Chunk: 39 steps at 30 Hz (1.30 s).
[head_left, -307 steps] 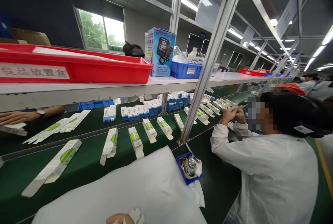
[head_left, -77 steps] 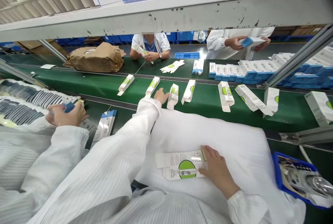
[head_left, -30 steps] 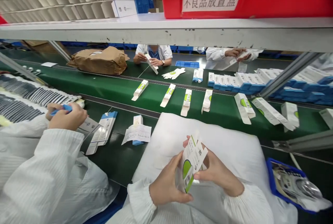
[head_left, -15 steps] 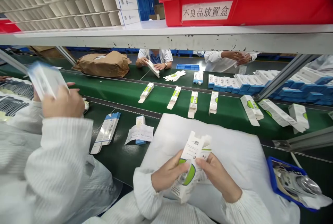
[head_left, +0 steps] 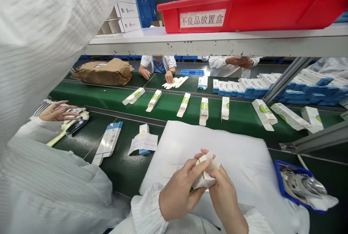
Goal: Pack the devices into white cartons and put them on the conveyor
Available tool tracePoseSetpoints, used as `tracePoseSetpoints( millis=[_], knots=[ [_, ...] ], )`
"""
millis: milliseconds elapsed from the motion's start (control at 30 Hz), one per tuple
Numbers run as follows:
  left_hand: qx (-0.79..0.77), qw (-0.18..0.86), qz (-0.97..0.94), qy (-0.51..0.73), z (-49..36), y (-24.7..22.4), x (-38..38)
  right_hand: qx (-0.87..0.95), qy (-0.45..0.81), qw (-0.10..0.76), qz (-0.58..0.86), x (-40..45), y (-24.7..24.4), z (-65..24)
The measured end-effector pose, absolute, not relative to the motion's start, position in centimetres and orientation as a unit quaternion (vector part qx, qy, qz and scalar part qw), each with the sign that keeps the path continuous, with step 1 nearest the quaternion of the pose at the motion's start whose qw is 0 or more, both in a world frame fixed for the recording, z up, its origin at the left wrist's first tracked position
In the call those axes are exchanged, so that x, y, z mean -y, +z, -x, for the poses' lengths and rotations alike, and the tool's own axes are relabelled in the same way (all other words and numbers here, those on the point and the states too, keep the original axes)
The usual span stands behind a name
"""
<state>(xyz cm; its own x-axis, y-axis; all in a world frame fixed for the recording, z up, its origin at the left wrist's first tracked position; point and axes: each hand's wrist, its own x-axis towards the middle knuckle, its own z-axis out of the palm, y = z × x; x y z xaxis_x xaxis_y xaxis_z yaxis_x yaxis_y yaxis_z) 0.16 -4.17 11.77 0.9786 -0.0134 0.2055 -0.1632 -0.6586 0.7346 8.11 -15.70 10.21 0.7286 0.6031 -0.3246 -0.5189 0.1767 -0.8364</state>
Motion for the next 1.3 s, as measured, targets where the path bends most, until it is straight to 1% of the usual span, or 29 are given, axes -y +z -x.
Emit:
tracePoseSetpoints(
  millis=[67, 167, 267, 333, 367, 433, 500, 533, 567, 633, 733, 800, 900, 967, 1033, 1100, 1133, 1167, 1200, 1300],
  knots=[
    [0.04, 0.422, -0.903, 0.074, -0.1, 12.4, 4.1, 0.08, 0.375, 0.75, 0.539, 16.1, 10.6, -8.4],
    [0.025, 0.432, -0.9, 0.062, 0.1, 13.3, 4.0, 0.135, 0.406, 0.76, 0.49, 16.8, 11.0, -8.8],
    [0.029, 0.424, -0.905, 0.029, 0.5, 13.7, 4.0, 0.127, 0.458, 0.754, 0.453, 17.4, 11.1, -8.9],
    [0.034, 0.425, -0.904, 0.012, 0.8, 13.6, 3.9, 0.111, 0.476, 0.73, 0.476, 17.7, 11.0, -8.8],
    [0.029, 0.429, -0.903, 0.01, 0.9, 13.4, 3.8, 0.114, 0.462, 0.72, 0.505, 17.9, 10.9, -8.8],
    [0.007, 0.441, -0.897, 0.018, 1.1, 12.9, 3.6, 0.168, 0.375, 0.699, 0.585, 18.3, 10.7, -9.0],
    [-0.017, 0.465, -0.885, 0.029, 1.3, 12.2, 3.5, 0.272, 0.268, 0.66, 0.647, 18.7, 10.5, -9.5],
    [-0.024, 0.478, -0.877, 0.034, 1.5, 11.9, 3.4, 0.319, 0.241, 0.636, 0.66, 18.9, 10.5, -9.8],
    [-0.028, 0.49, -0.87, 0.035, 1.6, 11.7, 3.4, 0.351, 0.243, 0.612, 0.665, 19.1, 10.6, -10.2],
    [-0.031, 0.493, -0.869, 0.032, 1.9, 11.3, 3.4, 0.372, 0.301, 0.574, 0.665, 19.3, 11.1, -11.1],
    [-0.042, 0.449, -0.892, 0.023, 2.1, 11.0, 3.4, 0.374, 0.374, 0.518, 0.672, 19.1, 12.5, -12.1],
    [-0.051, 0.433, -0.9, 0.018, 2.0, 10.9, 3.5, 0.389, 0.373, 0.48, 0.692, 18.7, 13.5, -12.3],
    [-0.061, 0.45, -0.891, 0.013, 1.7, 11.1, 3.6, 0.403, 0.352, 0.439, 0.722, 18.2, 14.6, -12.5],
    [-0.068, 0.479, -0.875, 0.013, 1.5, 11.4, 3.5, 0.395, 0.361, 0.449, 0.716, 18.0, 14.5, -12.7],
    [-0.084, 0.521, -0.849, 0.021, 1.3, 11.7, 3.0, 0.362, 0.38, 0.514, 0.679, 18.0, 13.6, -13.2],
    [-0.113, 0.566, -0.816, 0.024, 0.8, 11.7, 2.0, 0.307, 0.381, 0.586, 0.646, 18.3, 11.7, -13.8],
    [-0.133, 0.585, -0.8, 0.021, 0.2, 11.5, 1.2, 0.287, 0.374, 0.594, 0.652, 18.5, 10.4, -14.1],
    [-0.157, 0.6, -0.784, 0.016, -0.6, 11.2, 0.3, 0.28, 0.363, 0.574, 0.678, 18.7, 8.9, -14.3],
    [-0.183, 0.612, -0.77, 0.011, -1.8, 10.8, -0.9, 0.288, 0.353, 0.525, 0.719, 19.0, 7.3, -14.4],
    [-0.258, 0.61, -0.749, 0.029, -7.7, 9.9, -5.4, 0.354, 0.315, 0.288, 0.832, 19.9, 2.7, -13.9]
  ],
)
